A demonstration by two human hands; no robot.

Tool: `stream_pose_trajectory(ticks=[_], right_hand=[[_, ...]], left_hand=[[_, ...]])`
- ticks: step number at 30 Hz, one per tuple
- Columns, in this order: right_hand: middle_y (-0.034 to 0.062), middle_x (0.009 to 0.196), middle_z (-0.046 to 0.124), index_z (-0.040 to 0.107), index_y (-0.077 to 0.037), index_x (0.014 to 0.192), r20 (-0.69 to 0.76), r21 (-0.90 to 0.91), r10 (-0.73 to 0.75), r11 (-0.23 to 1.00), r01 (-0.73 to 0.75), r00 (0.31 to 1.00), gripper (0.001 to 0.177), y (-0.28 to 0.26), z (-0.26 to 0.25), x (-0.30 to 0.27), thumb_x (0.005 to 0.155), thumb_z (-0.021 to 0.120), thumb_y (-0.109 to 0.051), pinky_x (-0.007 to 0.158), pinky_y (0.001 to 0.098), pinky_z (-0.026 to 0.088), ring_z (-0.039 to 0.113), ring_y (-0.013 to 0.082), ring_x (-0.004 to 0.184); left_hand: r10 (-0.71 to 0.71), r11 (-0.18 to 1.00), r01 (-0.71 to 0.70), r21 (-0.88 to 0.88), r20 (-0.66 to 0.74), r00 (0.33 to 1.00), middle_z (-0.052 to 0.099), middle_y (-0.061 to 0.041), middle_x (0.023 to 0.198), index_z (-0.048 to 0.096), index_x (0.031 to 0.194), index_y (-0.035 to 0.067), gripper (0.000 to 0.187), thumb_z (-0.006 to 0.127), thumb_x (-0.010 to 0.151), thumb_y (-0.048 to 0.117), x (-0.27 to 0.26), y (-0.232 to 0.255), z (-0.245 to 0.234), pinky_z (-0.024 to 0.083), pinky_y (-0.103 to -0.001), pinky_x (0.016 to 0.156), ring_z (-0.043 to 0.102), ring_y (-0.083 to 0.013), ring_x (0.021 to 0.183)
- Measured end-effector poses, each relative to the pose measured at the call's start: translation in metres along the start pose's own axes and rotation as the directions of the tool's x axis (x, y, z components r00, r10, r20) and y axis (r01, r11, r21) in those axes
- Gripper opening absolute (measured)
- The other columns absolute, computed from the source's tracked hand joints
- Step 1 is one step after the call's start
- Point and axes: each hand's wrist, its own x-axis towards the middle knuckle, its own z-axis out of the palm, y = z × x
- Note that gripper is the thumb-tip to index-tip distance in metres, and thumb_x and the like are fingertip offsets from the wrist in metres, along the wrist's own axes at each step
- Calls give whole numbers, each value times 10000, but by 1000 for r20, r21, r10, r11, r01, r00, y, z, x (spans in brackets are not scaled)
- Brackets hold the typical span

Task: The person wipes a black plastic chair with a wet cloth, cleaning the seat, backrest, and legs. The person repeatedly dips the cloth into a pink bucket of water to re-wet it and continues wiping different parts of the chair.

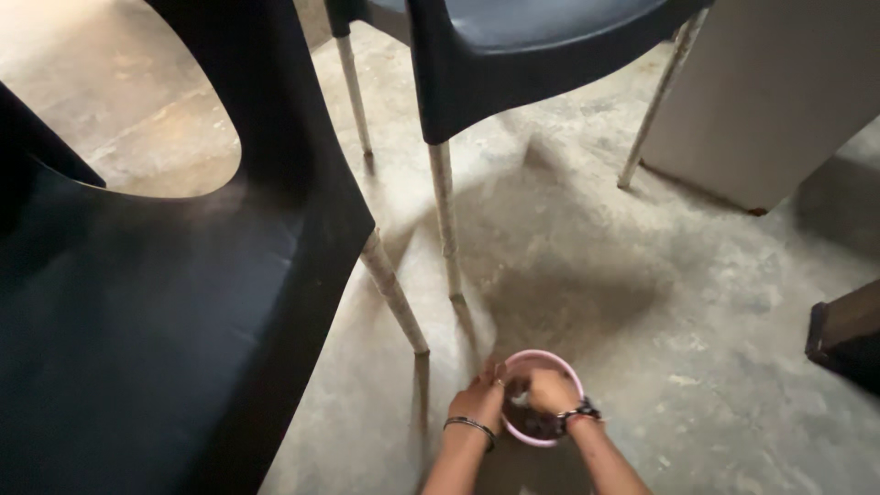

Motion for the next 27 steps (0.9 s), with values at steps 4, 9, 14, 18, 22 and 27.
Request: stream_pose_trajectory(ticks=[4, 9, 14, 18, 22, 27], right_hand=[[66, 857, 796, 845, -99, 871, 123, 385, 46, 918, -90, 991, 234, 11, -58, -15, 777, 639, -38, 771, 338, 574, 744, 197, 822], [117, 752, 736, 805, 8, 812, 194, 582, 69, 795, -172, 978, 211, -1, -102, -40, 765, 600, 23, 634, 320, 503, 650, 174, 703], [61, 842, 743, 794, -3, 888, 102, 858, 29, 504, -103, 994, 169, -13, -109, -65, 804, 652, -37, 700, 272, 516, 653, 131, 795], [88, 863, 730, 752, -7, 949, 197, 978, 174, 28, -205, 965, 224, -21, -98, -76, 864, 676, -201, 733, 318, 575, 688, 176, 794], [63, 907, 689, 684, -22, 1019, 35, 999, 214, 15, -39, 976, 190, -31, -83, -81, 864, 759, -102, 753, 312, 552, 665, 155, 821], [11, 1053, 751, 688, -129, 1101, 17, 998, 262, -59, -1, 965, 349, -44, -70, -77, 757, 663, -77, 746, 309, 556, 685, 149, 885]], left_hand=[[-143, 990, 139, 36, 177, 974, 602, -181, 1361, 596, 1337, 99, 504, 740, 860, 176, 14, 13, -21, 495, -448, 1034, 593, -359, 1242], [149, 981, -154, -114, -55, 987, 577, -154, 1430, 692, 1214, 163, 551, 795, 691, 24, 17, 25, -11, 495, -462, 950, 597, -376, 1151], [-25, 948, -2, -318, -81, 996, 697, -139, 1223, 723, 1212, 177, 418, 713, 822, 26, 27, 15, 12, 542, -412, 952, 687, -329, 1077], [-119, 906, 85, -414, -58, 991, 724, -168, 1168, 778, 1184, 184, 498, 623, 789, -76, 38, 5, 40, 525, -408, 967, 704, -336, 1044], [-127, 826, 69, -560, -65, 990, 729, -222, 1147, 746, 1173, 56, 404, 608, 817, -76, 51, -2, 82, 536, -390, 973, 708, -332, 1071], [-203, 604, 75, -794, -62, 977, 724, -170, 1213, 691, 1223, 54, 378, 563, 884, -54, 60, -15, 105, 513, -364, 1004, 681, -257, 1161]])
